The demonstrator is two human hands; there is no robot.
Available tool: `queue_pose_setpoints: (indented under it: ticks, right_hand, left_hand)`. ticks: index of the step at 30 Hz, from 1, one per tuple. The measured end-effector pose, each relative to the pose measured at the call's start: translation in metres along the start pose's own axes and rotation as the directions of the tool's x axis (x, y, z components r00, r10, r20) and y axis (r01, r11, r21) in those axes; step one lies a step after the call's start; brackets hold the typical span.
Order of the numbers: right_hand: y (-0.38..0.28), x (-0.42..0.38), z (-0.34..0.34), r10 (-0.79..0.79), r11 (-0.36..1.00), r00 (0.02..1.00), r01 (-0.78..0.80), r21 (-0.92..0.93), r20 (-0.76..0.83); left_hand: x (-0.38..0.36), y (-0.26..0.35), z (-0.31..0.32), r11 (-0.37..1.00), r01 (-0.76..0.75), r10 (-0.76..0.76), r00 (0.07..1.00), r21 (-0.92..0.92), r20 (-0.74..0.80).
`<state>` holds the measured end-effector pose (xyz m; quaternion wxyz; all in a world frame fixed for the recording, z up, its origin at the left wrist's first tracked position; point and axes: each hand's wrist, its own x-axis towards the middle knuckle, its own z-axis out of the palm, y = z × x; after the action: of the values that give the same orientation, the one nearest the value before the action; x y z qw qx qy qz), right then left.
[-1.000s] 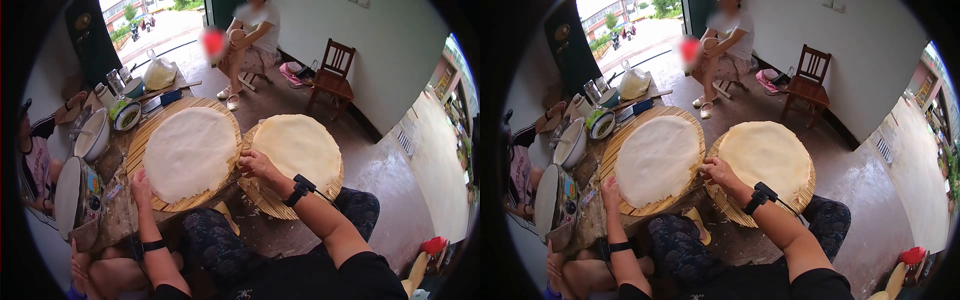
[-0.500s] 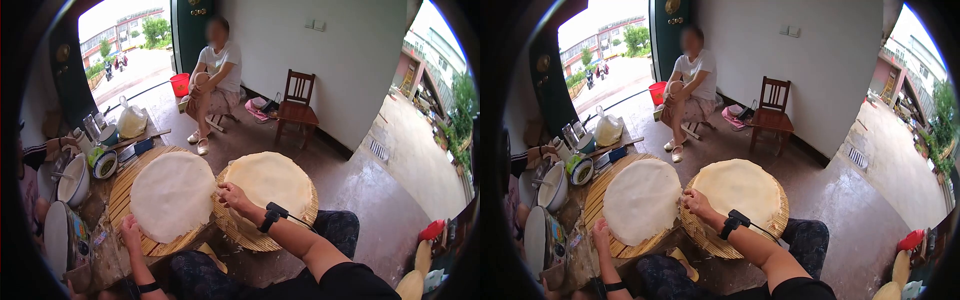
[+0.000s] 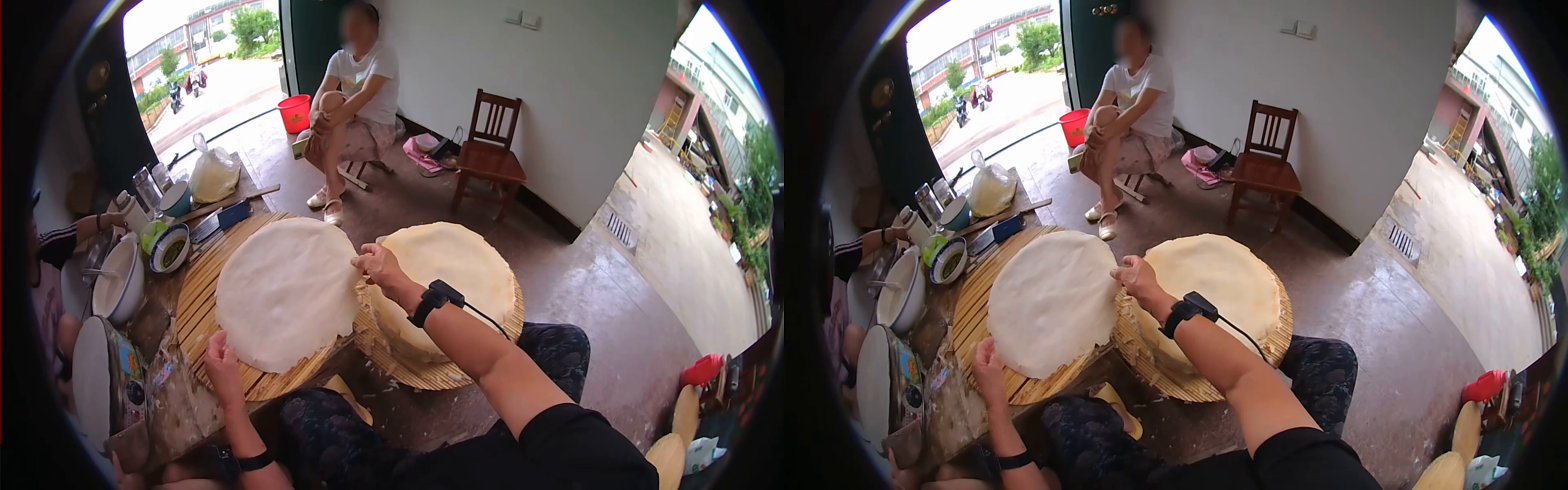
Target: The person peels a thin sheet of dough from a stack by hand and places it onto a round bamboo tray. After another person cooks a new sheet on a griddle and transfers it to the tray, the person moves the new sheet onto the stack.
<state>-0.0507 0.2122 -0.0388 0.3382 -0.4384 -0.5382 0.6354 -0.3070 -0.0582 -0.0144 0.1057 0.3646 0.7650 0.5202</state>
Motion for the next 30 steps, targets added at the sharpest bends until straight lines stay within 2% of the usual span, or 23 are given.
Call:
queue_pose_setpoints:
  ticks: [2, 4, 5, 7, 11, 15, 16, 17, 19, 21, 24, 25, 27, 28, 30]
  right_hand:
    - [0.000, 0.004, 0.003, -0.023, 0.999, 0.999, 0.022, -0.044, -0.022]
    - [-0.003, 0.005, 0.006, -0.049, 0.995, 0.998, 0.046, -0.087, -0.040]
    - [-0.004, 0.004, 0.007, -0.067, 0.992, 0.998, 0.066, -0.105, -0.008]
    - [-0.004, 0.003, 0.011, -0.083, 0.989, 0.996, 0.088, -0.117, 0.041]
    - [-0.010, -0.006, 0.016, -0.121, 0.990, 0.993, 0.121, -0.073, -0.007]
    - [-0.036, -0.038, 0.010, -0.040, 0.995, 0.990, 0.026, 0.101, 0.138]
    - [-0.046, -0.050, 0.008, -0.006, 0.985, 0.984, -0.025, 0.173, 0.178]
    - [-0.052, -0.062, 0.005, -0.008, 0.985, 0.983, -0.024, 0.174, 0.182]
    - [-0.054, -0.085, 0.000, 0.049, 0.947, 0.976, -0.113, 0.300, 0.212]
    - [-0.039, -0.098, -0.010, 0.041, 0.938, 0.964, -0.127, 0.322, 0.262]
    - [-0.024, -0.124, -0.020, 0.090, 0.886, 0.954, -0.208, 0.414, 0.285]
    - [-0.017, -0.129, -0.022, 0.089, 0.886, 0.953, -0.208, 0.415, 0.289]
    - [-0.006, -0.131, -0.026, 0.096, 0.871, 0.949, -0.226, 0.437, 0.299]
    - [-0.001, -0.124, -0.028, 0.087, 0.873, 0.948, -0.221, 0.435, 0.307]
    - [0.014, -0.109, -0.030, 0.068, 0.767, 0.935, -0.272, 0.581, 0.348]
  left_hand:
    - [-0.017, 0.013, 0.007, 1.000, 0.004, -0.004, 1.000, 0.003, -0.024]
    - [-0.040, 0.022, 0.016, 0.963, -0.018, 0.012, 1.000, -0.268, -0.025]
    - [-0.052, 0.029, 0.022, 0.964, -0.020, 0.011, 0.999, -0.265, -0.035]
    - [-0.079, 0.044, 0.032, 0.855, 0.168, -0.105, 0.983, -0.491, 0.153]
    - [-0.121, 0.057, 0.062, 0.704, 0.353, -0.088, 0.905, -0.617, 0.417]
    - [-0.155, 0.071, 0.093, 0.275, 0.685, -0.167, 0.725, -0.675, 0.668]
    - [-0.160, 0.069, 0.100, 0.234, 0.696, -0.173, 0.717, -0.679, 0.675]
    - [-0.164, 0.068, 0.107, 0.236, 0.693, -0.173, 0.720, -0.682, 0.672]
    - [-0.168, 0.066, 0.117, -0.015, 0.630, -0.176, 0.763, -0.776, 0.622]
    - [-0.170, 0.057, 0.122, -0.013, 0.577, -0.163, 0.804, -0.817, 0.571]
    - [-0.173, 0.050, 0.126, -0.155, 0.405, -0.163, 0.889, -0.901, 0.428]
    - [-0.173, 0.055, 0.123, -0.152, 0.402, -0.164, 0.891, -0.903, 0.424]
    - [-0.167, 0.067, 0.118, -0.142, 0.363, -0.331, 0.860, -0.921, 0.390]
    - [-0.164, 0.066, 0.119, -0.142, 0.354, -0.326, 0.865, -0.925, 0.381]
    - [-0.160, 0.053, 0.121, -0.105, 0.324, -0.345, 0.875, -0.940, 0.340]
